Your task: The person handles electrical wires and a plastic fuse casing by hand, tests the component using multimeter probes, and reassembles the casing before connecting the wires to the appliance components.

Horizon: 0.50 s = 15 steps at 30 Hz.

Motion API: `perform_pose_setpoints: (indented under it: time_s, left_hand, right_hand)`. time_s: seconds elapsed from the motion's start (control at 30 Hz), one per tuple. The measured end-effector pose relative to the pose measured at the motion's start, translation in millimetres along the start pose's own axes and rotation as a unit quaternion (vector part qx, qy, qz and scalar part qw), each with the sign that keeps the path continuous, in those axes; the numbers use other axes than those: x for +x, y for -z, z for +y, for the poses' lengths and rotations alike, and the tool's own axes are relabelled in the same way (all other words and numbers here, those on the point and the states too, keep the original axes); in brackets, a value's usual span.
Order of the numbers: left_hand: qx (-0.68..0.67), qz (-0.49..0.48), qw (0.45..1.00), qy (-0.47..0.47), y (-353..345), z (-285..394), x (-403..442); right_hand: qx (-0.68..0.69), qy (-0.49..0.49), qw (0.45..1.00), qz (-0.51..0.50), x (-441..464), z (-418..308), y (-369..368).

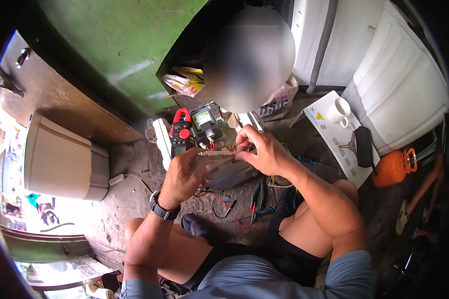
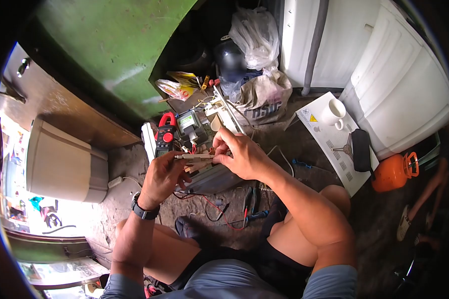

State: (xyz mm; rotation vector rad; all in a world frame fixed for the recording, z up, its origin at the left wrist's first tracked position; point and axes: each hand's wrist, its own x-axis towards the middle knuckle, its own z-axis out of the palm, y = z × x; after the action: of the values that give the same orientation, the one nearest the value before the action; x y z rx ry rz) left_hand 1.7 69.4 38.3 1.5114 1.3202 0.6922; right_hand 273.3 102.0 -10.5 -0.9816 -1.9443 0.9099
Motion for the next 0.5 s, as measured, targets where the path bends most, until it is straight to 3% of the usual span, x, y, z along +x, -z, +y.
perform_pose_setpoints:
  time_s: [0.2,0.5]
  left_hand:
    - [-0.141,-0.007,0.989,0.032,-2.3,-6.5,-0.3]
    - [-0.168,-0.031,0.984,0.057,-3.2,3.1,-2.8]
  right_hand:
    - [0.027,0.005,0.999,0.025,-0.2,1.8,-1.5]
    - [0.037,0.007,0.999,0.014,-0.7,0.9,-0.8]
